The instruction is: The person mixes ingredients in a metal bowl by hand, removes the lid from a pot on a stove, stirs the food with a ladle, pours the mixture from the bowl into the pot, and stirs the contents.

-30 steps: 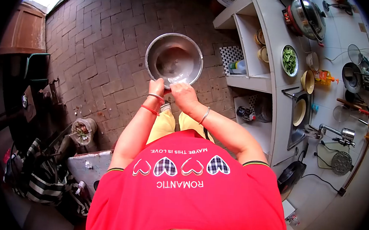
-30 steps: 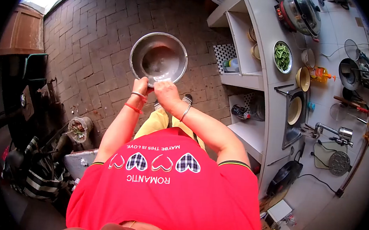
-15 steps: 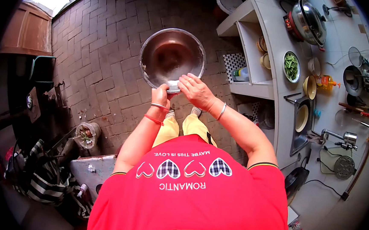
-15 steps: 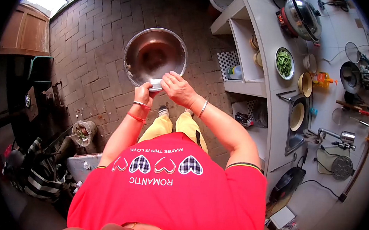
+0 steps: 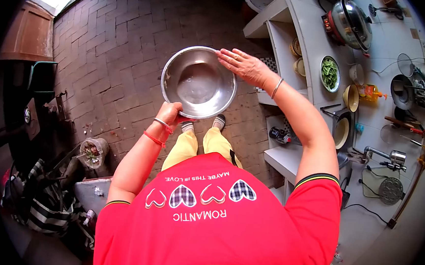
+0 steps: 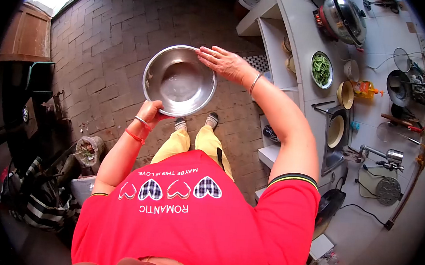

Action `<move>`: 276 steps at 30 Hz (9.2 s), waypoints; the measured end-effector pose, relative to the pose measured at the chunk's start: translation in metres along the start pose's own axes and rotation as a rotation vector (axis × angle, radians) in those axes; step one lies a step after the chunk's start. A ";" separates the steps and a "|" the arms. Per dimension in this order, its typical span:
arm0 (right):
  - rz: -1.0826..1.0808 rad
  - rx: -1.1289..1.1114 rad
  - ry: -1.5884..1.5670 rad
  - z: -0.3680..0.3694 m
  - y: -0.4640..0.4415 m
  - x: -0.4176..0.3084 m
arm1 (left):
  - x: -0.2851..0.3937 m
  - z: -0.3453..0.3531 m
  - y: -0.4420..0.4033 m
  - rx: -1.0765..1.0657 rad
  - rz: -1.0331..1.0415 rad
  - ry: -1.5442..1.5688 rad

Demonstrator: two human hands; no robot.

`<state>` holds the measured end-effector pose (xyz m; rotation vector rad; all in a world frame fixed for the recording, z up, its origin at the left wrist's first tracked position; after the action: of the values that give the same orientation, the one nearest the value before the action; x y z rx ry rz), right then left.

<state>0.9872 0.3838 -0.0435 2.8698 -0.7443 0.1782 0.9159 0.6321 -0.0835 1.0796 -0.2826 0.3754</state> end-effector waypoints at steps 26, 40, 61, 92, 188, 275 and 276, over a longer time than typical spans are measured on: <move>0.381 0.042 0.222 0.005 -0.011 -0.068 | -0.048 0.018 -0.012 0.147 0.073 0.128; 0.895 0.259 -0.671 0.021 -0.039 -0.080 | -0.063 0.019 -0.025 0.079 0.002 0.145; 0.426 -0.243 -1.326 0.003 -0.042 -0.137 | -0.087 0.016 -0.033 -0.255 -0.105 0.226; 0.913 0.899 -1.125 0.039 0.007 -0.116 | -0.089 0.089 -0.052 -0.266 -0.188 -0.115; 1.527 0.542 -1.075 0.080 0.419 0.004 | -0.117 0.495 -0.238 -0.621 -0.580 -0.952; 2.144 0.491 -0.497 0.045 0.583 -0.095 | -0.226 0.630 -0.210 -0.847 -0.603 -0.818; 2.110 0.454 -0.517 0.049 0.577 -0.089 | -0.226 0.631 -0.207 -0.856 -0.578 -0.821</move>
<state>0.6303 -0.0802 -0.0280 0.9117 -3.5066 -0.2076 0.7748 -0.0545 -0.0590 0.3676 -0.7490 -0.6946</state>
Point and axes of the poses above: each hand's wrist, its own y-axis away from the middle knuckle, its own z-axis out of the palm, x = y × z, the point moved 4 cm from there along -y, towards the middle knuckle, and after that the axes turned 8 degrees about -z, right-handed, at the moved point
